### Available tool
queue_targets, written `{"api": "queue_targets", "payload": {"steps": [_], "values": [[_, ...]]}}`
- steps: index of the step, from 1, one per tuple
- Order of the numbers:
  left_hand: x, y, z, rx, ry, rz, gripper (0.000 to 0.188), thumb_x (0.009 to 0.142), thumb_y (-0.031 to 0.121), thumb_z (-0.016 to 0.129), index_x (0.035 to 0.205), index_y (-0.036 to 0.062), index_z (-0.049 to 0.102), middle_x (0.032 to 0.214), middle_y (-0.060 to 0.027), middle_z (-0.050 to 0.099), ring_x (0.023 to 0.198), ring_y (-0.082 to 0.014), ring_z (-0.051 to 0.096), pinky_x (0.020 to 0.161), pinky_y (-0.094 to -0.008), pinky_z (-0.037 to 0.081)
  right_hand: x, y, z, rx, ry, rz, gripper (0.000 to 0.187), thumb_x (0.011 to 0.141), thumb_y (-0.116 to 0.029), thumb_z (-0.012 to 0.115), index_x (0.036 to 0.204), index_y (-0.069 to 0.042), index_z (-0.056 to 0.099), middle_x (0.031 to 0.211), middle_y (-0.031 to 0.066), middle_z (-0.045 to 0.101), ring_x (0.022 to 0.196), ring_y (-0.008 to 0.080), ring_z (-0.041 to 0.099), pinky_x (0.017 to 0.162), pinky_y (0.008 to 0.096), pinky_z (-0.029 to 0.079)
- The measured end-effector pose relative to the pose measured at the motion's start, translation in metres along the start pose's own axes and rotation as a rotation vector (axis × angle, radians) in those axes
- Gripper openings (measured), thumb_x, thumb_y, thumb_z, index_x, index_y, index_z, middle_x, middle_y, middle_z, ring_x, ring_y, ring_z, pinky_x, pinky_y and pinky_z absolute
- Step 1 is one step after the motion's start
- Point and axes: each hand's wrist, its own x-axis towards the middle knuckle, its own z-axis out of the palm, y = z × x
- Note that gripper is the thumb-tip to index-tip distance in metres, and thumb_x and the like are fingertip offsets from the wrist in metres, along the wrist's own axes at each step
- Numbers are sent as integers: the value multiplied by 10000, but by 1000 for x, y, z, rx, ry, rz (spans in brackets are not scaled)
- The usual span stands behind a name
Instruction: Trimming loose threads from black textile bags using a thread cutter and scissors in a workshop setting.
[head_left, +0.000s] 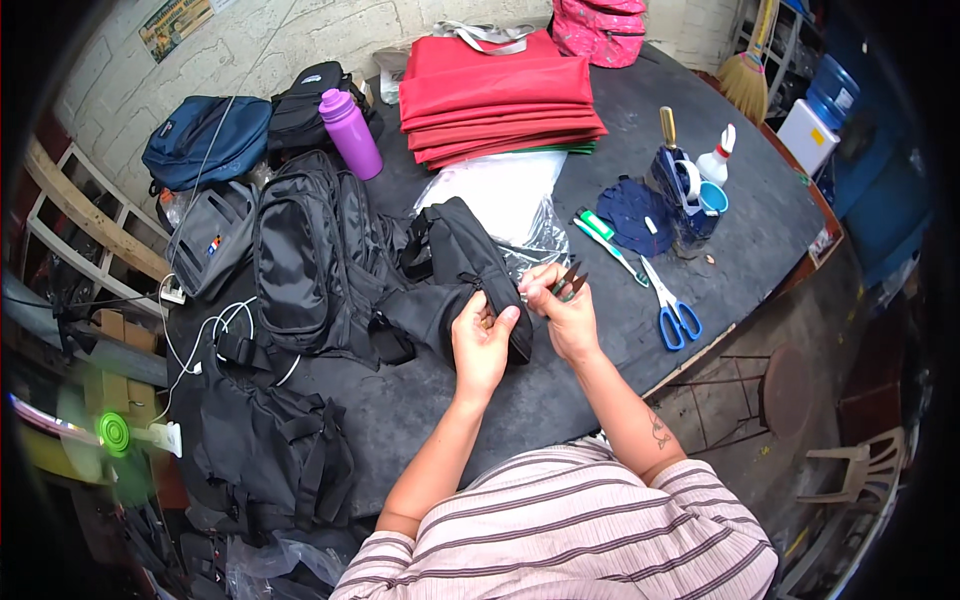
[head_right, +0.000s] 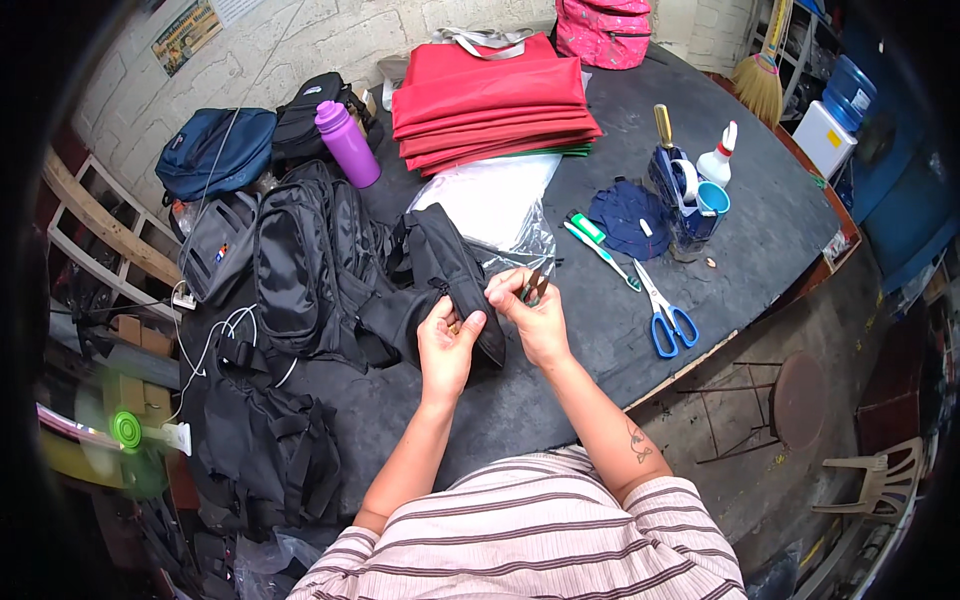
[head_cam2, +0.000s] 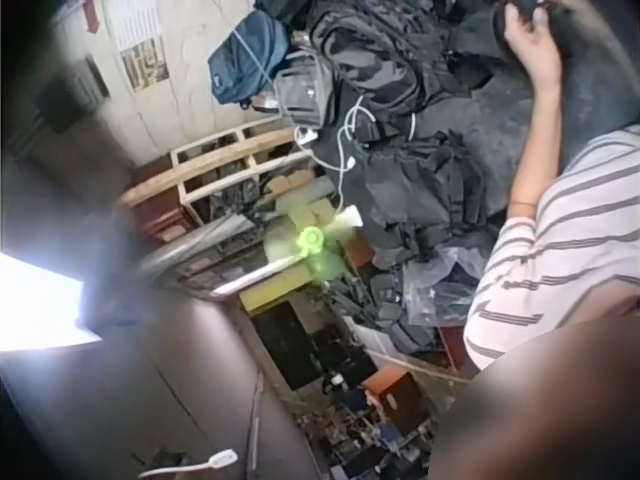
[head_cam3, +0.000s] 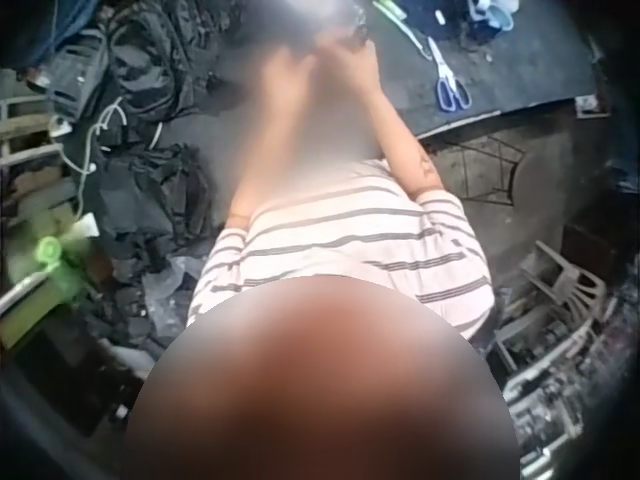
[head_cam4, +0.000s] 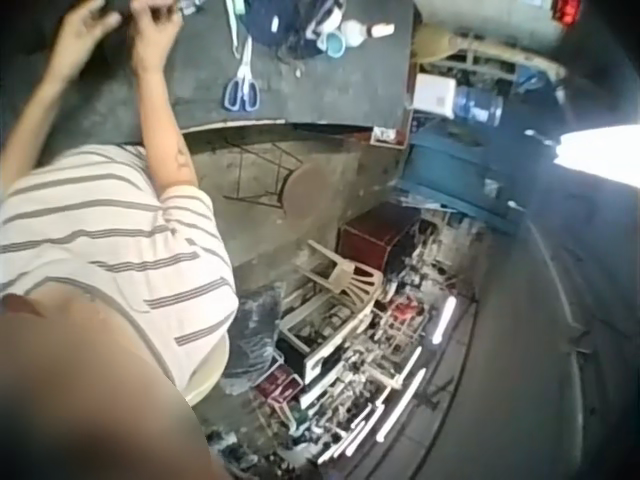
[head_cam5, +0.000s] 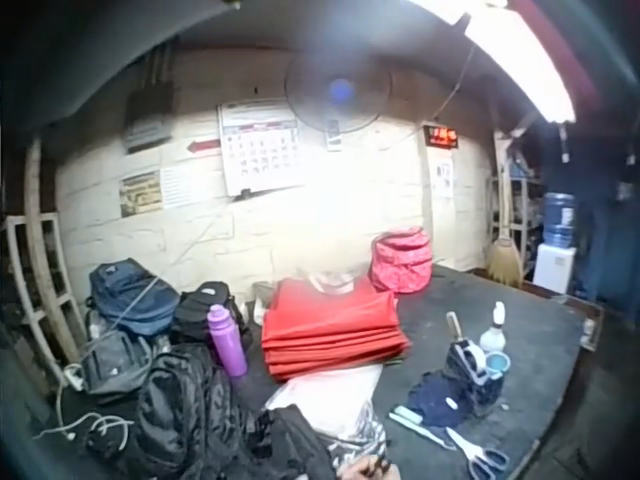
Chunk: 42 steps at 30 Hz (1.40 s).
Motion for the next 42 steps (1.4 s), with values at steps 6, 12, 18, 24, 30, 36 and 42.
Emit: {"api": "queue_targets", "payload": {"steps": [6, 12, 18, 24, 30, 36, 42], "values": [[4, 1, 4, 36, 4, 12, 111, 846, -52, 576, 954, -30, 565, 867, -31, 620, 788, -57, 551, 713, -198, 438, 6, -1, 1, 20, 10, 32, 184, 872, -158, 624, 768, -66, 504, 678, 37, 517, 530, 62, 397, 473, 208, 308], [10, 5, -17, -2, 77, 18, 81, 854, -28, 592, 925, -32, 554, 831, -15, 598, 766, -47, 518, 716, -191, 420, 21, -47, -72, -144, 325, -59, 233, 853, -243, 665, 747, -62, 563, 572, -55, 436, 469, 42, 323, 448, 230, 271], [8, 4, 0, -66, 1, -37, 264, 831, -72, 568, 1088, -29, 523, 1002, -61, 598, 881, -98, 564, 795, -224, 467, -11, -29, -27, -563, 102, 108, 139, 752, -70, 718, 862, -7, 660, 810, -8, 637, 695, 37, 526, 658, 199, 428], [9, 1, 0, -47, 3, -35, 235, 830, -67, 577, 1057, -27, 533, 971, -58, 607, 853, -94, 565, 783, -227, 473, -15, -37, 4, -1230, 86, -267, 219, 740, -224, 714, 876, -65, 650, 792, 39, 625, 721, 194, 531, 699, 337, 416], [7, -1, 3, -29, 13, -8, 181, 831, -58, 585, 1002, -20, 539, 948, -49, 609, 845, -89, 565, 760, -222, 471, -16, -38, 7, -1451, 164, -477, 183, 712, -248, 738, 747, -94, 647, 652, 0, 540, 655, 192, 463, 625, 334, 339], [7, -1, 4, -19, 13, 0, 181, 833, -44, 595, 1004, -11, 544, 910, -36, 603, 816, -70, 554, 732, -208, 467, -16, -36, 8, -1514, 176, -518, 219, 709, -290, 737, 730, -96, 638, 671, 5, 540, 672, 214, 461, 626, 349, 331], [7, 0, 3, -57, 21, -5, 167, 829, -45, 600, 981, -10, 540, 904, -36, 603, 808, -67, 551, 723, -203, 457, -15, -29, 2, -1456, 182, -508, 235, 688, -307, 745, 708, -101, 635, 687, 0, 541, 677, 219, 450, 639, 350, 340]]}}
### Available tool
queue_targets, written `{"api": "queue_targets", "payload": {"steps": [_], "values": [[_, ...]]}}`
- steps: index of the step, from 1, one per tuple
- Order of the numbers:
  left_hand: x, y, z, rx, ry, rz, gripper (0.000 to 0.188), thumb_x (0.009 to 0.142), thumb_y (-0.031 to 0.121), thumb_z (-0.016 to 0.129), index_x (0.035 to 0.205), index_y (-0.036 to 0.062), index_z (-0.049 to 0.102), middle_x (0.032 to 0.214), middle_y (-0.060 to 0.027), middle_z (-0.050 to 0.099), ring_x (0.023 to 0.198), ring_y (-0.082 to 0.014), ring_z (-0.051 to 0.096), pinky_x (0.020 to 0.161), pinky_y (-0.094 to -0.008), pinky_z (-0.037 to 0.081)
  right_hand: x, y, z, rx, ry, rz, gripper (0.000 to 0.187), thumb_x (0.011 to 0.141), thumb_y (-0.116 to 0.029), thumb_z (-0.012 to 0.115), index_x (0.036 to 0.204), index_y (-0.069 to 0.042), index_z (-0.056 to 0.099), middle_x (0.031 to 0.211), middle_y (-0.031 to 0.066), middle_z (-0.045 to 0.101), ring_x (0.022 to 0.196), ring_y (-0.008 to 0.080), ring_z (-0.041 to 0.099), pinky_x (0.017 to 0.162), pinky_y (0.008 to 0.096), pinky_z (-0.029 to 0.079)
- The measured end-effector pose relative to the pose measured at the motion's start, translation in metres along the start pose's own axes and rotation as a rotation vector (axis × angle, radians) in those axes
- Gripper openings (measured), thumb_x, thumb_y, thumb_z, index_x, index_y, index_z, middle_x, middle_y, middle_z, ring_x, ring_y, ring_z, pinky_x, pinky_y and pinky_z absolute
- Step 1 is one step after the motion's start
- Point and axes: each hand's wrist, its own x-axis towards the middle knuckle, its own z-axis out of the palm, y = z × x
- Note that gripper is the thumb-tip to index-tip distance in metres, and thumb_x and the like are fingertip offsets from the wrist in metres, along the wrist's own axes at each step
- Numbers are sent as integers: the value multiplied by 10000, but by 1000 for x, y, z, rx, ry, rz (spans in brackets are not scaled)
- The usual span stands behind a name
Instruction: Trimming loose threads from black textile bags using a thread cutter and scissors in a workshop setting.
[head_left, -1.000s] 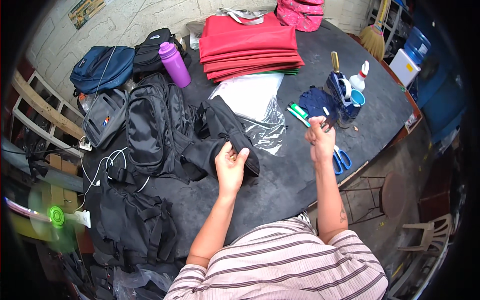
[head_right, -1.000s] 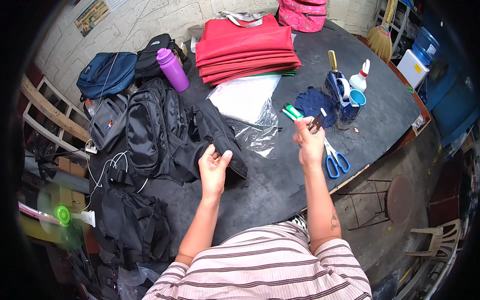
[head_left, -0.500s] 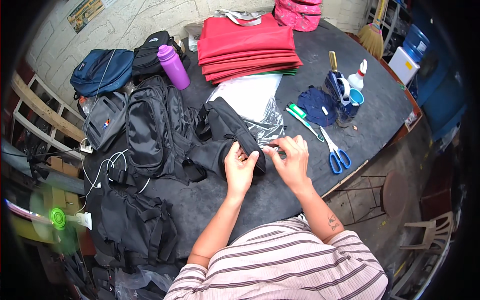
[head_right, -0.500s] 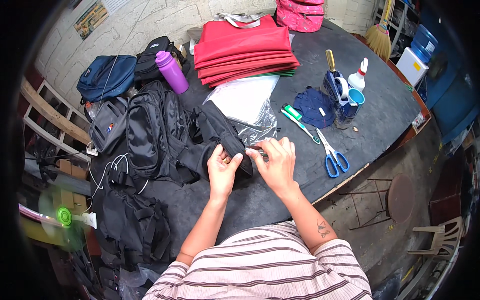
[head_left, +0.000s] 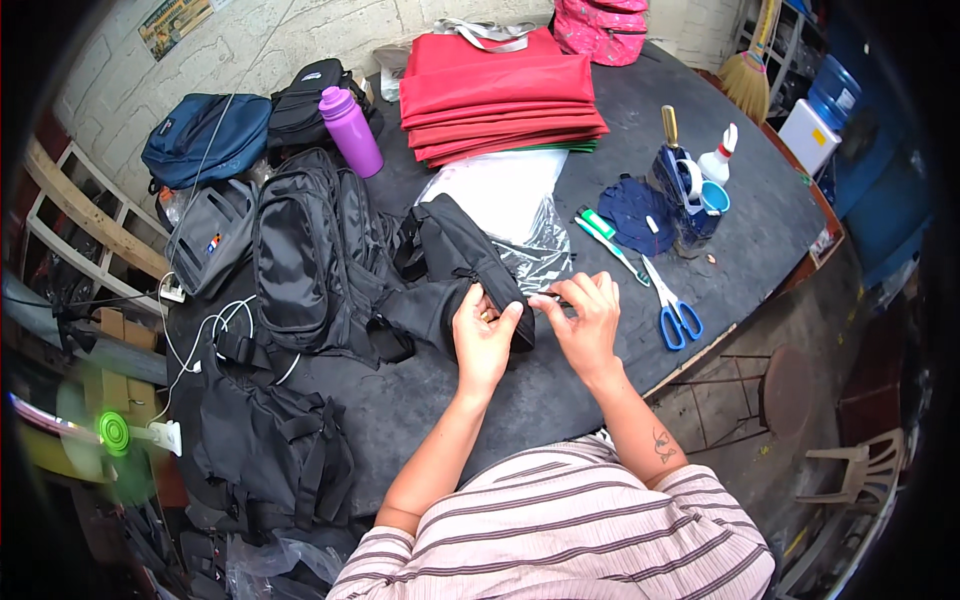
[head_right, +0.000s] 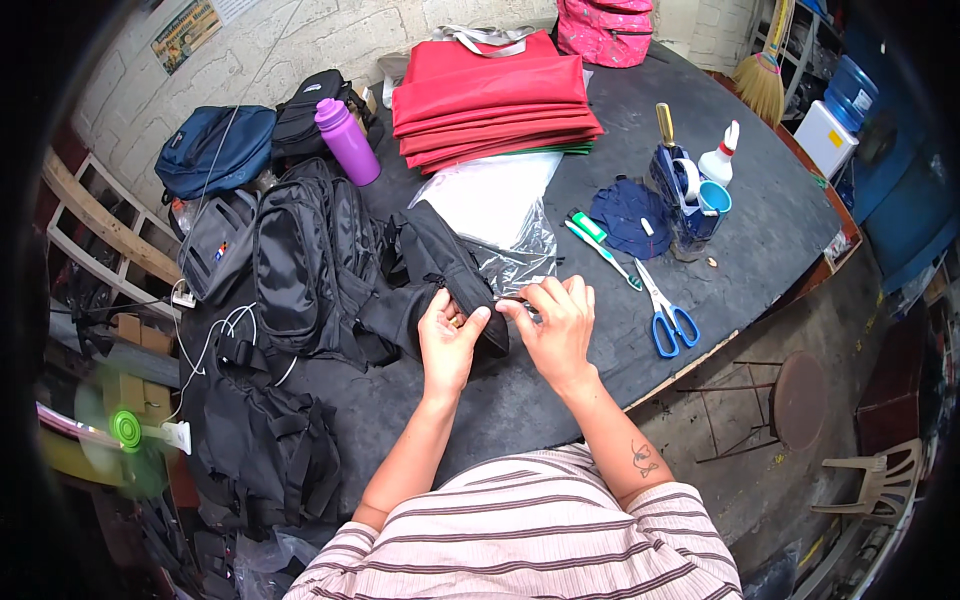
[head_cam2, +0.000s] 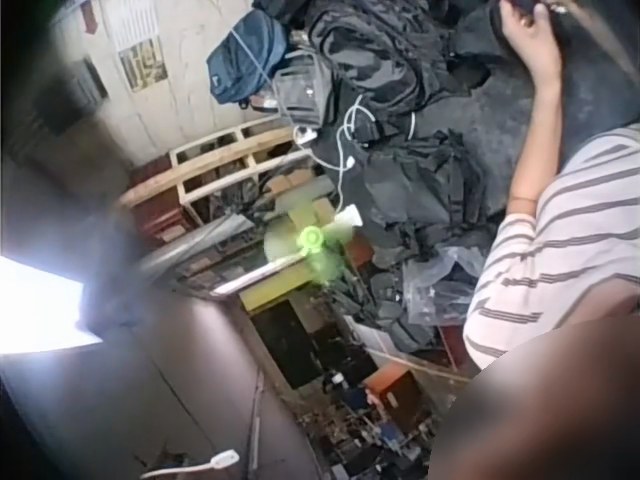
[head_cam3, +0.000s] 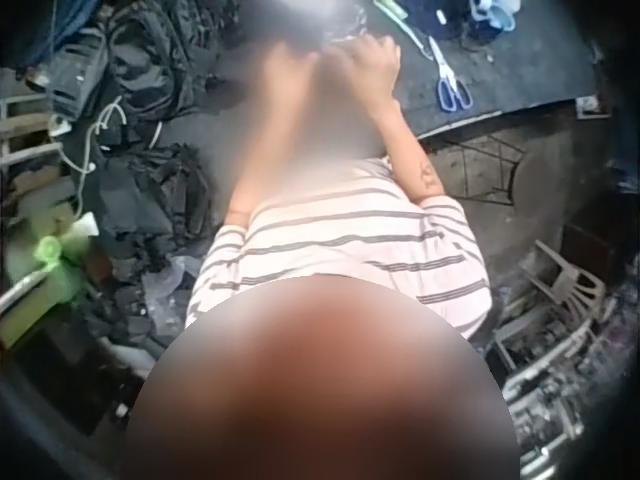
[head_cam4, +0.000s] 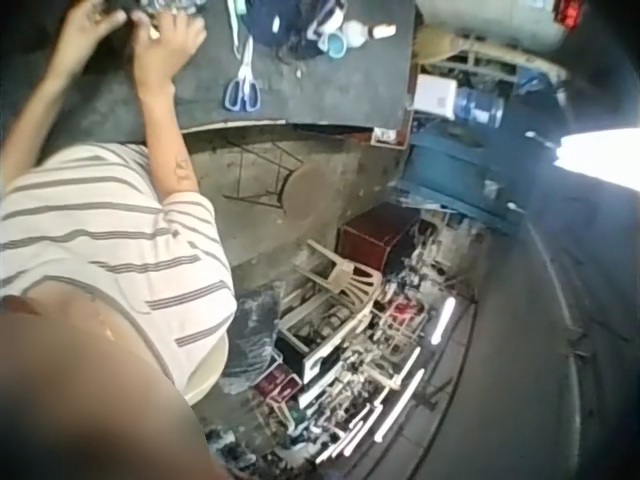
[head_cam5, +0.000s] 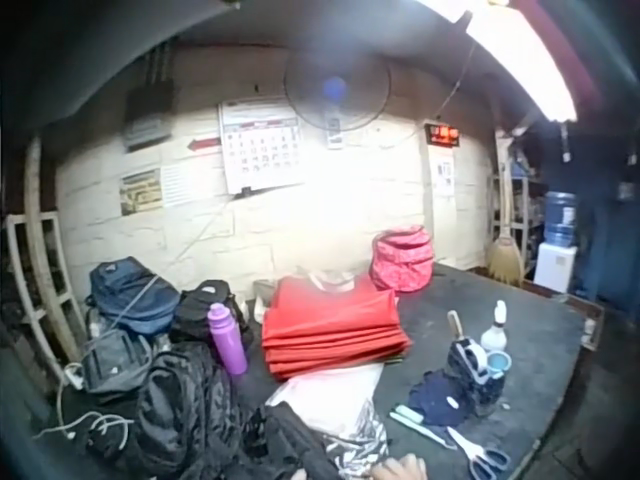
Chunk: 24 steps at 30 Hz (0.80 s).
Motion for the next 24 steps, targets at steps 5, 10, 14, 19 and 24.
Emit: {"api": "queue_targets", "payload": {"steps": [5, 10, 14, 19, 24], "values": [[0, -1, -1, -12, 2, 7, 165, 827, -49, 599, 976, -16, 535, 909, -39, 604, 813, -71, 553, 728, -206, 454, -5, 8, 10, 119, 39, 14, 232, 646, -284, 772, 675, -100, 634, 675, -5, 531, 676, 215, 442, 648, 340, 352], [-1, -1, 0, -33, 8, 4, 176, 826, -53, 598, 986, -21, 532, 918, -44, 609, 824, -73, 557, 738, -208, 453, -12, 13, 17, 200, 66, 26, 244, 634, -276, 781, 655, -90, 624, 662, 3, 521, 679, 218, 443, 638, 342, 352], [-2, -1, 0, -35, 3, 7, 179, 826, -53, 599, 989, -22, 534, 919, -45, 612, 824, -74, 559, 739, -208, 454, -9, 14, 14, 170, 64, -15, 253, 629, -273, 785, 644, -88, 612, 654, 6, 516, 675, 219, 442, 636, 345, 353], [-2, -2, -1, -22, -8, 7, 181, 826, -56, 598, 991, -23, 533, 917, -48, 614, 821, -73, 560, 728, -205, 458, 0, 9, 4, 119, -10, -54, 199, 608, -167, 766, 618, -64, 595, 648, 14, 539, 636, 204, 448, 589, 339, 361], [-8, -3, 7, -7, 8, -38, 199, 818, -63, 605, 999, -29, 530, 922, -57, 615, 825, -72, 564, 727, -202, 462, 7, 29, 3, 1444, -305, 626, 291, 805, -258, 624, 637, -38, 535, 628, -2, 470, 586, 93, 442, 521, 258, 320]]}}
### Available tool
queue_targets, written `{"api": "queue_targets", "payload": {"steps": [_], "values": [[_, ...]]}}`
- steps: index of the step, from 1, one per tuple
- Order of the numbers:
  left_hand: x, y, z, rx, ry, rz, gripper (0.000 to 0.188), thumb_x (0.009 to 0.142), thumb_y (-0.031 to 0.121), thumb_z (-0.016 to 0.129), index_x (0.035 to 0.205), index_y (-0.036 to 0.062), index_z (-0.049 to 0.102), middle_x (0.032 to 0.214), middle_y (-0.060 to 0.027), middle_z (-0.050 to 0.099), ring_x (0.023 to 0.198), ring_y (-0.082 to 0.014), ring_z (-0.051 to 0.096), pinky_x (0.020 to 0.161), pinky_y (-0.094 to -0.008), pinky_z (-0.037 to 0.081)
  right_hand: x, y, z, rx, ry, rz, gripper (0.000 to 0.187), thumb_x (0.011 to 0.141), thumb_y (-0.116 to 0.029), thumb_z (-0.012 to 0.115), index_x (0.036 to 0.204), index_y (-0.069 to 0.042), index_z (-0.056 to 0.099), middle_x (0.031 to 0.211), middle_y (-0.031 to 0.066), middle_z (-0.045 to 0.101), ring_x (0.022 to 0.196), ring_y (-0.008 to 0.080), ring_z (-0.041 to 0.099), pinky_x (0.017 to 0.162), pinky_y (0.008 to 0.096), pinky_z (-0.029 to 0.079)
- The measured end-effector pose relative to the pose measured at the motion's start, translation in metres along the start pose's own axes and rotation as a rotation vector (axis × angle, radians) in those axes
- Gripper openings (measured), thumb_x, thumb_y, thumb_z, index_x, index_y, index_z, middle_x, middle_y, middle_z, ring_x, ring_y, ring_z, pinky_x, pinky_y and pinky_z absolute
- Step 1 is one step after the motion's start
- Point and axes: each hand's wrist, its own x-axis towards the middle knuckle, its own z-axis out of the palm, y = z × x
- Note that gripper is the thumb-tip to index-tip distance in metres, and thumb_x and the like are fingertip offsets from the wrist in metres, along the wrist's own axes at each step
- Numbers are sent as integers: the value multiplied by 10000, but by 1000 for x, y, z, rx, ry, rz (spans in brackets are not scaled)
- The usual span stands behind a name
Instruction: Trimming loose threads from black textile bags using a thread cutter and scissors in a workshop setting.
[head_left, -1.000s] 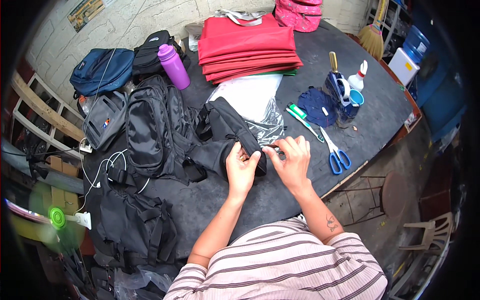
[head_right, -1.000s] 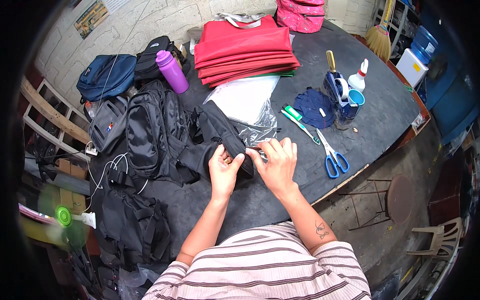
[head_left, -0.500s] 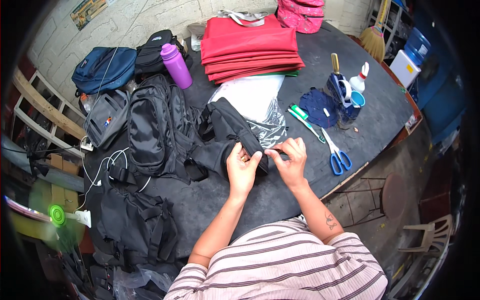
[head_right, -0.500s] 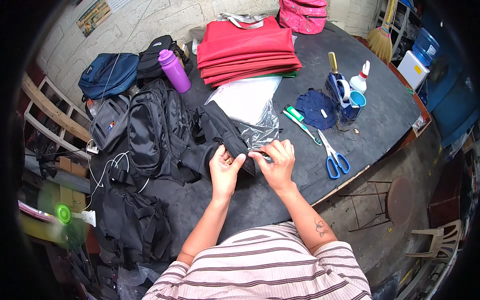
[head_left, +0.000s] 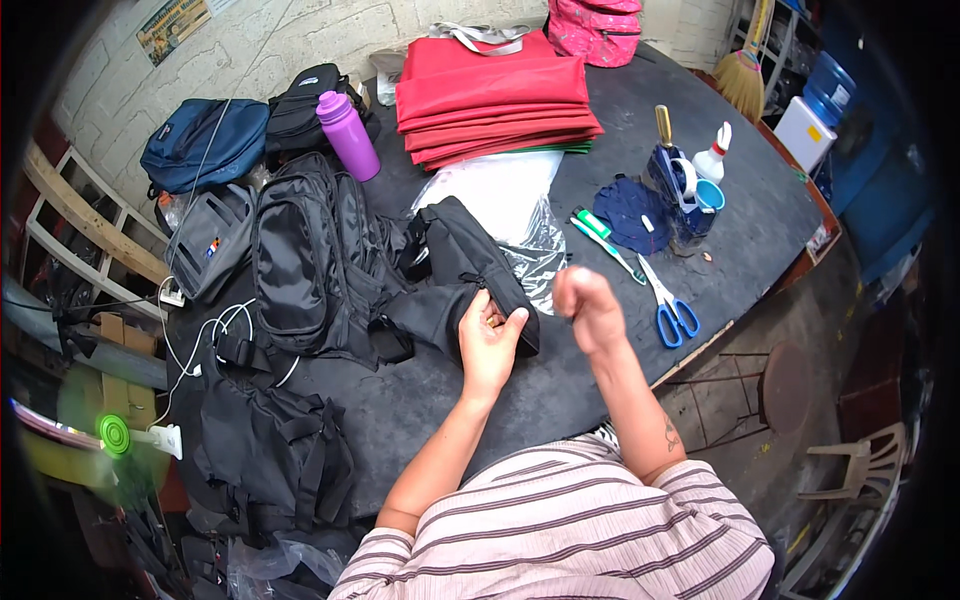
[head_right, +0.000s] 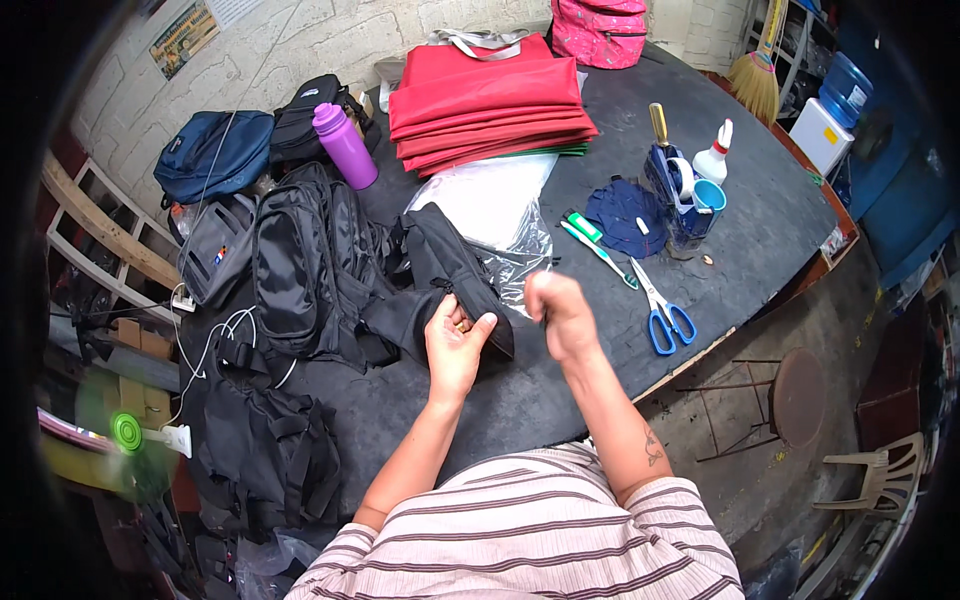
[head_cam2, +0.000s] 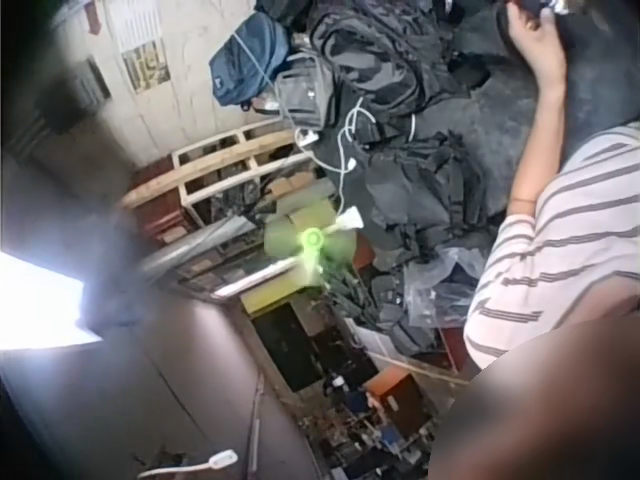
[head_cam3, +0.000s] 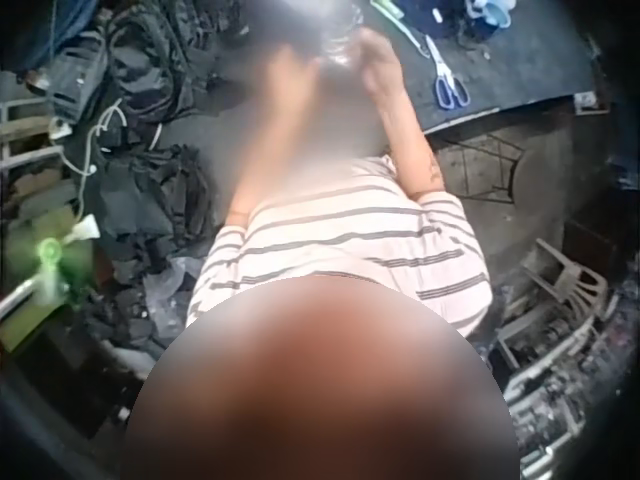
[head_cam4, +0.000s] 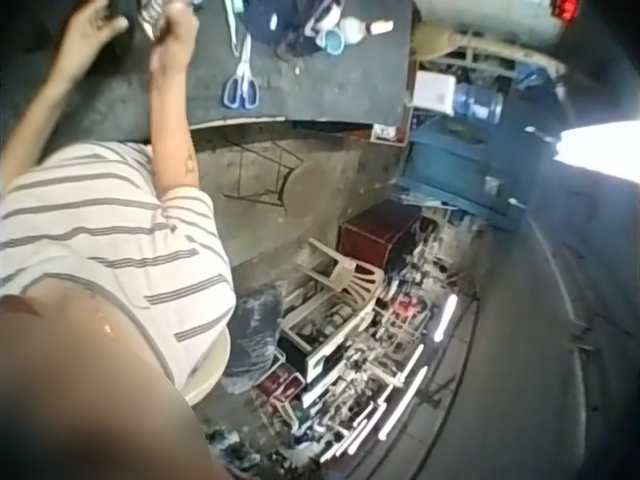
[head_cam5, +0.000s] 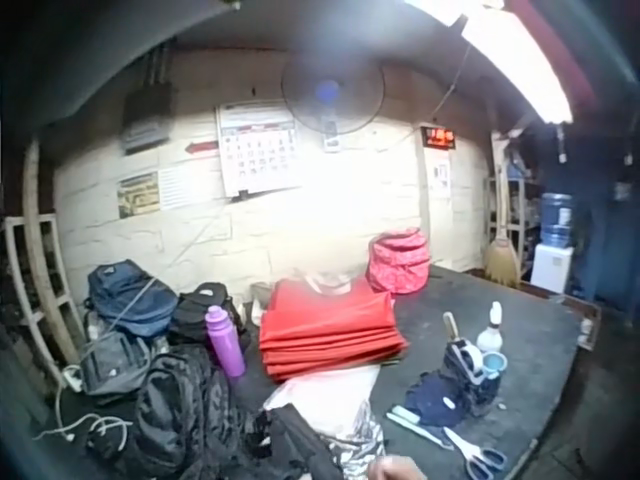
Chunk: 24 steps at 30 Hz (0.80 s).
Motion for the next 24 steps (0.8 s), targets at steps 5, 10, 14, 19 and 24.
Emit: {"api": "queue_targets", "payload": {"steps": [5, 10, 14, 19, 24], "values": [[4, 0, -4, -12, -26, 51, 210, 819, -59, 607, 1013, -34, 530, 935, -61, 618, 830, -80, 569, 748, -210, 465, -1, -22, 6, -561, 183, -68, 212, 791, -199, 700, 721, -17, 616, 636, 4, 552, 671, 107, 493, 574, 261, 376], [2, 0, -3, -20, -18, 32, 200, 828, -47, 603, 1015, -32, 532, 945, -61, 618, 841, -80, 569, 757, -213, 464, -18, -14, 27, -1347, 267, -472, 244, 711, -304, 736, 674, -84, 635, 625, 16, 538, 625, 234, 469, 572, 363, 386], [2, 0, -5, -7, -26, 42, 205, 830, -47, 601, 1023, -30, 535, 949, -61, 617, 845, -79, 569, 759, -212, 467, -20, -11, 29, -1410, 265, -533, 238, 715, -300, 730, 665, -90, 629, 616, 21, 512, 623, 234, 462, 585, 362, 376], [2, -4, -4, -6, -17, 46, 183, 832, -41, 604, 1002, -27, 539, 948, -55, 618, 847, -79, 570, 751, -213, 467, -20, -10, 32, -1456, 276, -571, 252, 716, -303, 724, 644, -92, 606, 628, 23, 503, 634, 237, 459, 593, 362, 364], [2, -1, -3, -15, -14, 42, 185, 821, -76, 597, 985, -23, 530, 956, -71, 625, 865, -82, 580, 781, -221, 467, -22, -12, 34, -1505, 281, -602, 247, 713, -296, 725, 642, -94, 602, 631, 24, 508, 637, 241, 462, 590, 365, 365]]}}
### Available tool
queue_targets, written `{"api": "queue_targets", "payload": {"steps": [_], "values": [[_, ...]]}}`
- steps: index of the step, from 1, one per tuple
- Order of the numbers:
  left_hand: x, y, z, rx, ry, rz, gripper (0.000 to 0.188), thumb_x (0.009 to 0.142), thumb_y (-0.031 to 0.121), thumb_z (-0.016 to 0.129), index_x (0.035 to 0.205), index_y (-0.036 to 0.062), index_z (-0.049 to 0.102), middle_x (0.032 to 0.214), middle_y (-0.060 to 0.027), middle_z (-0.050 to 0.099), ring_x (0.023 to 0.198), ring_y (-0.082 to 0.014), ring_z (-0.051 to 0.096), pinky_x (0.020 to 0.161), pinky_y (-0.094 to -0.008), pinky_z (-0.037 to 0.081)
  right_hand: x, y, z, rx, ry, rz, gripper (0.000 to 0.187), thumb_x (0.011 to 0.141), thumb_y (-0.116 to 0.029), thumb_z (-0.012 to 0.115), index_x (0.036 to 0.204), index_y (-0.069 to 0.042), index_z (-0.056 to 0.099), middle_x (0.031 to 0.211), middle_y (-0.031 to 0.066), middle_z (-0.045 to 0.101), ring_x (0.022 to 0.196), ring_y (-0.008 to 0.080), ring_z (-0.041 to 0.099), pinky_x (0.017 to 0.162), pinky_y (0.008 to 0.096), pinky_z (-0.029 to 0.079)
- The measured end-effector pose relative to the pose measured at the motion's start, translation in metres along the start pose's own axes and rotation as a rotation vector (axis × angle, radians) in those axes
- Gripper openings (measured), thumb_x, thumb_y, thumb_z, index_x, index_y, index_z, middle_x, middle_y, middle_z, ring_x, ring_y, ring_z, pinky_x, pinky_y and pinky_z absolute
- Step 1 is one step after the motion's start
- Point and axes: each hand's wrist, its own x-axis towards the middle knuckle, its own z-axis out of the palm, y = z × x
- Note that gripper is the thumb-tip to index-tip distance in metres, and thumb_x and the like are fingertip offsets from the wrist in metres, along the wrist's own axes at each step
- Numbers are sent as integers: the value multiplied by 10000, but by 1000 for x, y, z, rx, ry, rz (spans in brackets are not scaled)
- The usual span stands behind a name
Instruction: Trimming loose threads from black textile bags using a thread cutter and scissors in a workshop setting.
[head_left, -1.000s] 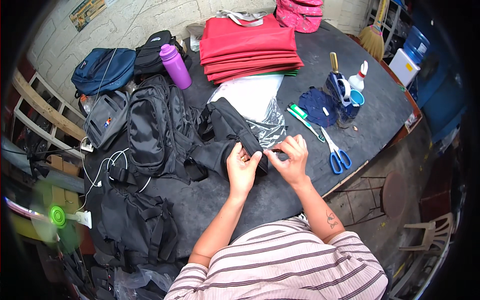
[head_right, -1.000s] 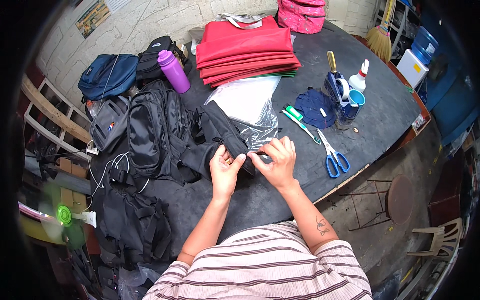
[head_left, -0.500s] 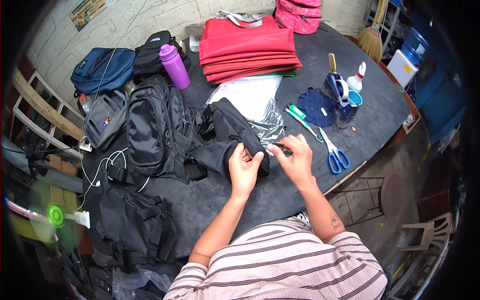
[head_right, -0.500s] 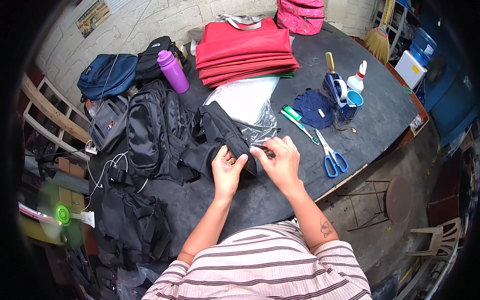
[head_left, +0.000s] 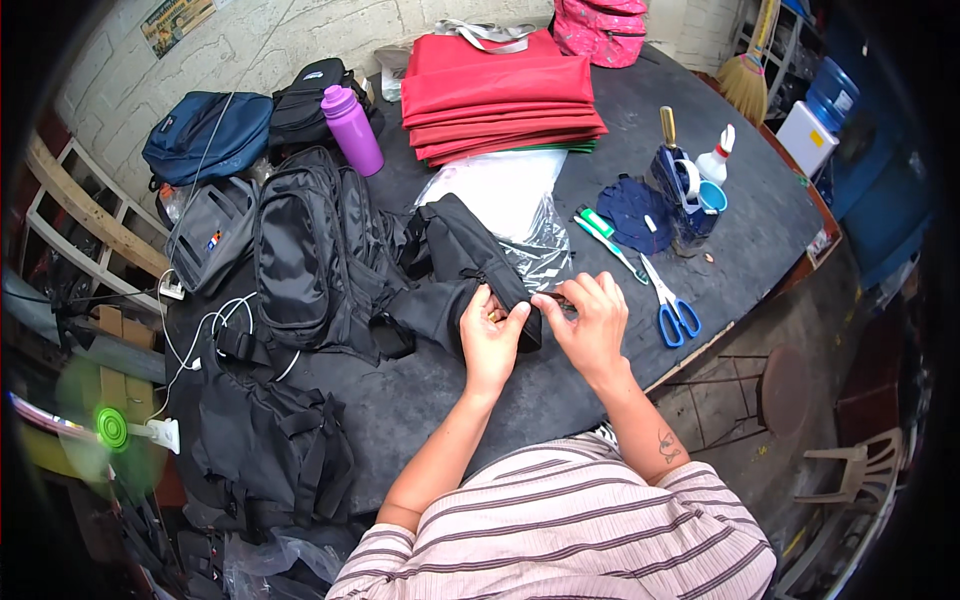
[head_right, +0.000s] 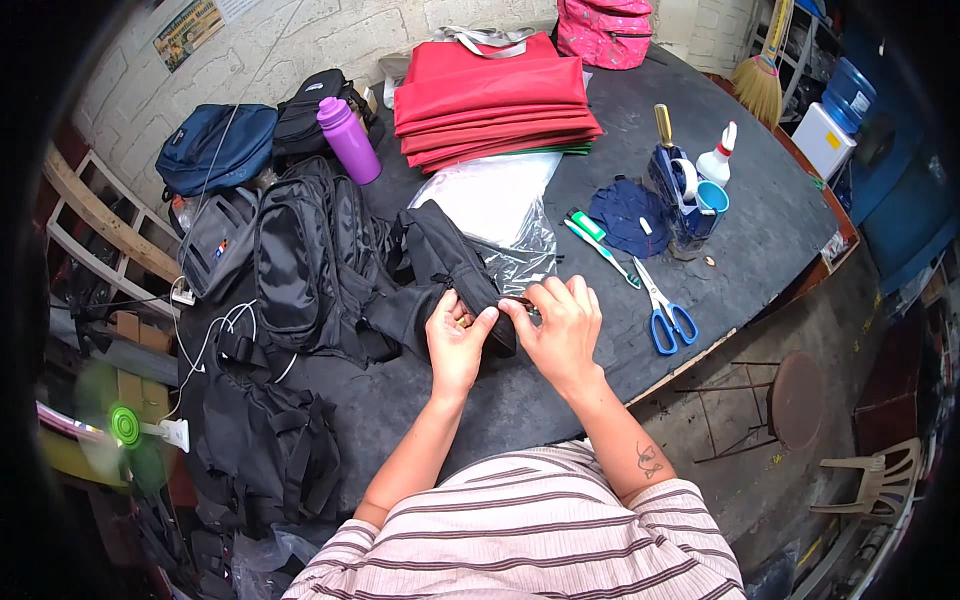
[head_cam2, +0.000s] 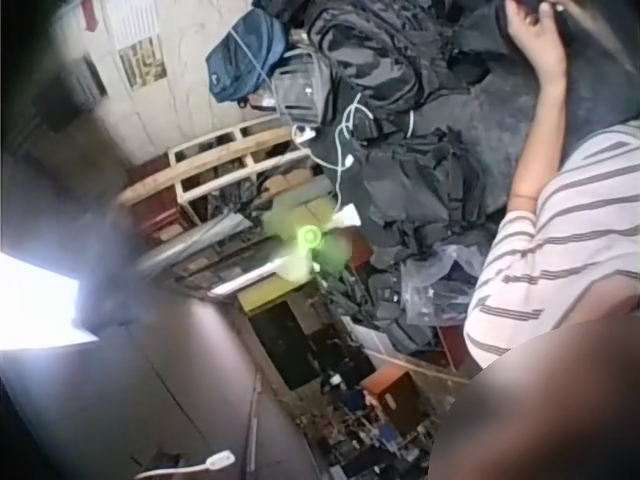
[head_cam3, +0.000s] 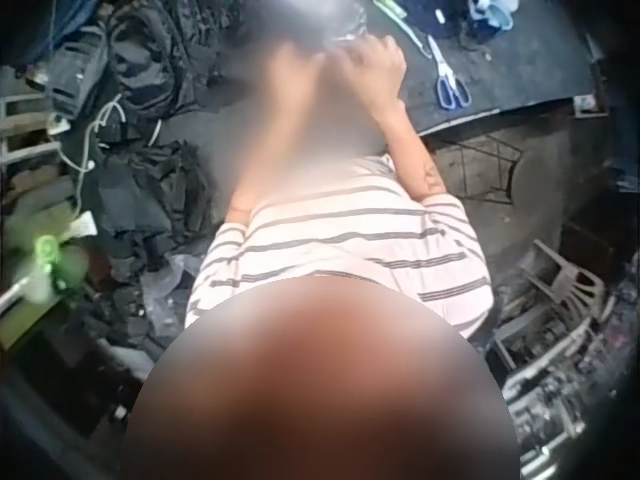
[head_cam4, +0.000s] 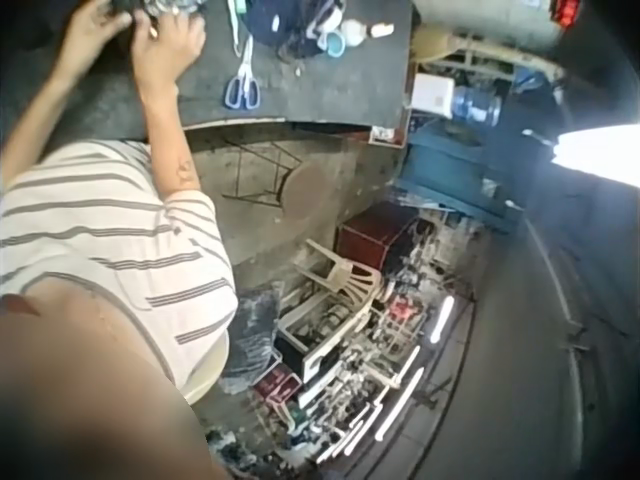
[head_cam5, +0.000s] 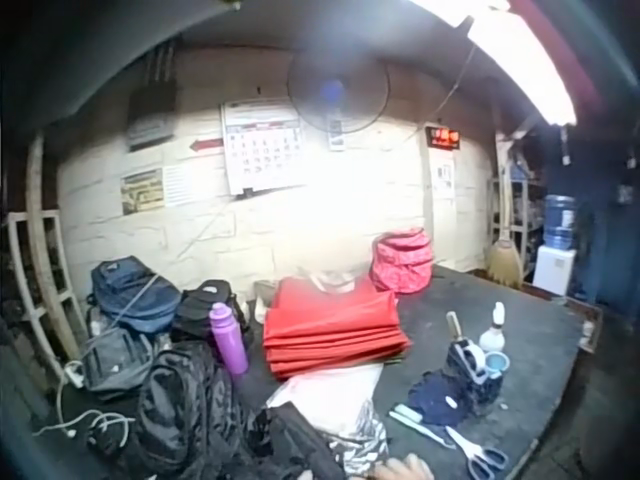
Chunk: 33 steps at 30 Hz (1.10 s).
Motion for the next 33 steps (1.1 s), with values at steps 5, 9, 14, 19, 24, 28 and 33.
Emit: {"api": "queue_targets", "payload": {"steps": [5, 9, 14, 19, 24, 28, 33], "values": [[-2, -2, -1, 37, -27, 13, 195, 821, -77, 596, 998, -26, 531, 963, -74, 626, 864, -88, 583, 787, -223, 469, 1, 3, 2, 114, -197, 244, 231, 755, -236, 678, 614, -77, 584, 593, 37, 517, 593, 229, 472, 562, 353, 382], [-2, 2, 7, -1, -22, -16, 192, 830, -58, 596, 1009, -31, 532, 948, -60, 613, 843, -81, 566, 751, -208, 473, 3, 30, 12, 1758, -430, 699, 331, 850, -317, 614, 645, -67, 546, 605, -34, 485, 590, 72, 443, 549, 232, 355], [-3, 4, 4, -28, 1, -19, 201, 828, -61, 598, 1015, -33, 530, 963, -55, 604, 859, -84, 565, 760, -212, 476, 6, 18, -1, 575, -251, 392, 225, 817, -244, 662, 731, -49, 590, 655, 21, 575, 580, 142, 487, 587, 276, 388], [-2, 0, 2, -47, 0, 3, 176, 838, -53, 588, 1001, -28, 527, 971, -61, 603, 875, -92, 567, 790, -223, 469, 6, -1, -14, 115, -156, 70, 135, 766, -208, 695, 777, -94, 623, 623, 23, 559, 564, 177, 528, 579, 305, 375], [-2, 0, 0, -44, -9, 11, 177, 837, -55, 580, 1004, -30, 526, 983, -67, 604, 890, -99, 569, 807, -229, 463, 4, 0, -15, 31, -90, -19, 139, 738, -193, 714, 745, -99, 610, 623, -1, 559, 567, 169, 520, 590, 318, 352], [-3, 0, -1, -46, -11, 8, 183, 836, -54, 581, 1009, -32, 526, 987, -70, 603, 893, -101, 570, 811, -230, 463, 4, -4, -17, 10, -32, -84, 149, 726, -189, 721, 737, -95, 605, 632, -1, 561, 588, 178, 510, 595, 325, 349], [-3, 2, -1, -48, -3, 15, 193, 835, -64, 576, 1017, -31, 525, 981, -70, 604, 888, -99, 572, 809, -231, 464, 1, -7, -16, -15, -64, -70, 136, 738, -193, 702, 749, -98, 605, 662, 4, 549, 639, 197, 501, 628, 341, 344]]}}
